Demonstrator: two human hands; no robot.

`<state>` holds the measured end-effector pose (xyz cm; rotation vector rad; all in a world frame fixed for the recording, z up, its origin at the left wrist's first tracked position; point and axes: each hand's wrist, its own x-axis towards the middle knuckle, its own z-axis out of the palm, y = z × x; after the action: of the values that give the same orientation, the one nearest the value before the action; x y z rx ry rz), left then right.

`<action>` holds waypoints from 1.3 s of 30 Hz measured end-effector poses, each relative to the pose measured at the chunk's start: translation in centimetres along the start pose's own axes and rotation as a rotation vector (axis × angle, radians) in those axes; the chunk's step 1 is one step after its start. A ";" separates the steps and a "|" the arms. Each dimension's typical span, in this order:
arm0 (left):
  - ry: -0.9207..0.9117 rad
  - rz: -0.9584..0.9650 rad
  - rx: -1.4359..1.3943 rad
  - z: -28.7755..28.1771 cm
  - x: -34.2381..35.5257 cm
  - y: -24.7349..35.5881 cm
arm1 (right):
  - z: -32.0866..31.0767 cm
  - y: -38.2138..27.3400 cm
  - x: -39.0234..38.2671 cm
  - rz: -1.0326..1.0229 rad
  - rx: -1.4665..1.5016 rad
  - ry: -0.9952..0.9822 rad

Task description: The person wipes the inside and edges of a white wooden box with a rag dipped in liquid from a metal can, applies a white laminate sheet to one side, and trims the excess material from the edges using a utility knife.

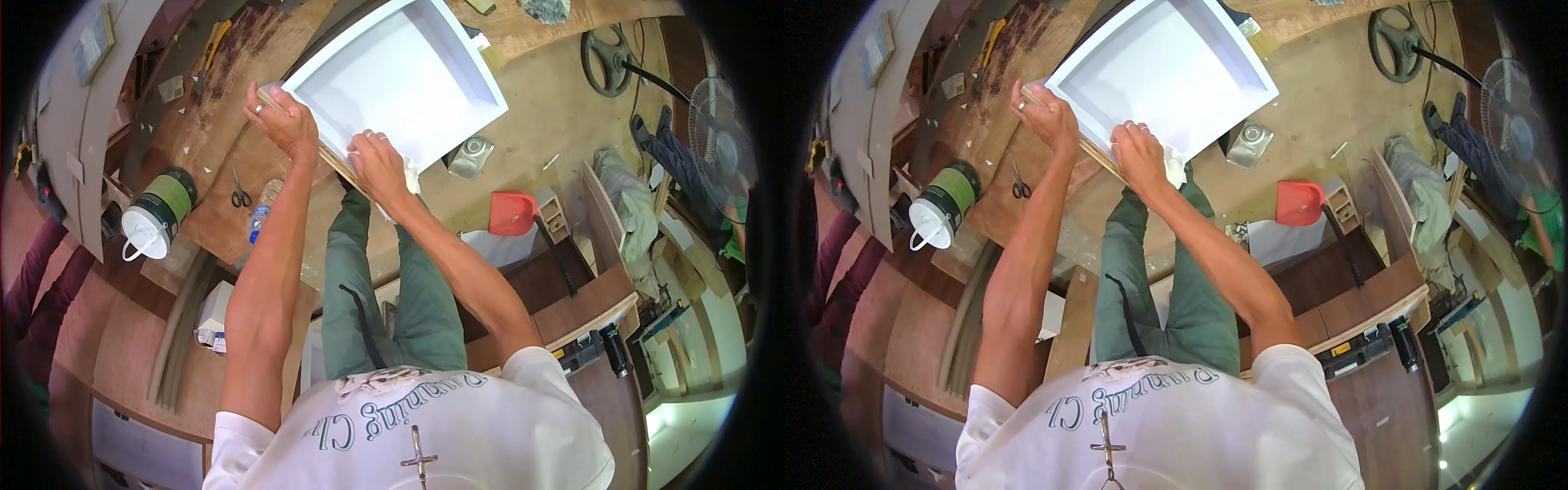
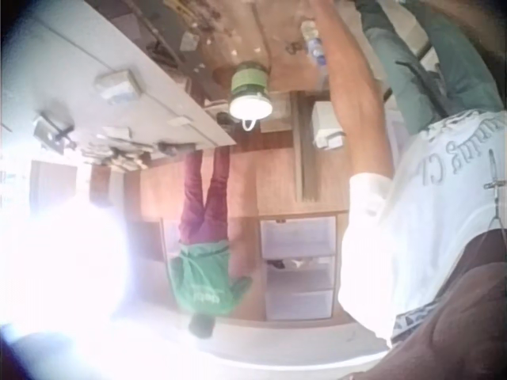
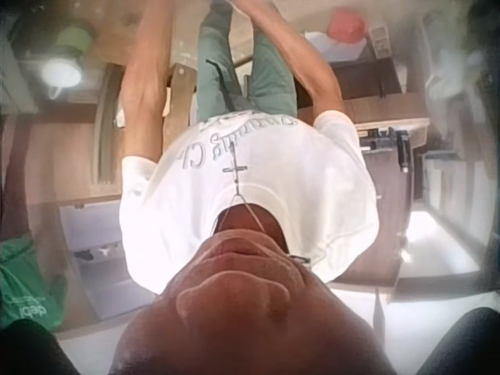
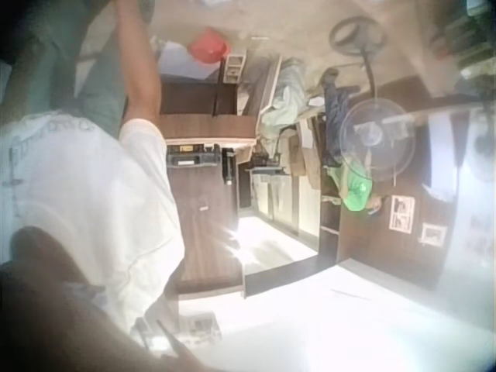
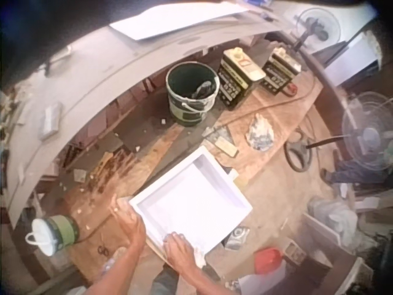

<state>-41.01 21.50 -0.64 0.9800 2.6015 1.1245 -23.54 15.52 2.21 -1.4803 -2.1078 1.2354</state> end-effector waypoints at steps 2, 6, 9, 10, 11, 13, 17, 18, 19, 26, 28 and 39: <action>-0.032 -0.019 0.034 0.1 -0.3 0.2 | -0.2 -0.4 0.1 0.034 -0.013 0.020; -0.048 -0.059 0.024 -0.5 -0.1 0.0 | -1.0 1.5 -4.9 0.095 -0.063 -0.050; -0.030 -0.069 -0.002 -0.3 0.3 0.4 | -1.2 1.7 -4.2 0.106 -0.045 -0.119; -0.034 -0.063 0.001 -0.1 0.2 0.7 | -0.7 1.4 -2.5 0.058 -0.049 -0.074; -0.039 -0.059 0.013 -0.3 -0.1 0.8 | -0.4 0.8 -1.3 0.013 -0.046 -0.035; -0.039 -0.039 0.027 -0.3 -0.2 0.6 | -0.4 -0.3 0.6 0.008 -0.022 -0.025; -0.032 -0.008 0.064 -0.2 0.0 -0.1 | -0.5 1.0 -2.7 0.093 -0.046 -0.065; -0.036 -0.014 0.070 -0.3 -0.2 0.0 | -1.1 1.5 -3.9 0.132 -0.061 -0.126; -0.041 -0.037 0.047 -0.3 -0.2 0.1 | -0.9 1.9 -4.4 0.138 -0.060 -0.134; -0.036 -0.030 0.038 0.1 -0.3 0.5 | 0.1 -0.3 1.7 0.025 -0.007 -0.053; -0.035 -0.015 0.055 -0.2 -0.2 0.1 | -0.4 -0.2 0.1 0.046 -0.025 -0.070; -0.042 -0.044 0.034 0.0 -0.3 0.4 | -0.2 0.4 0.5 0.020 -0.044 -0.065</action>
<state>-40.61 21.49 -0.41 0.9383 2.6038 1.0415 -23.34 16.06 1.87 -1.5022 -2.1803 1.2690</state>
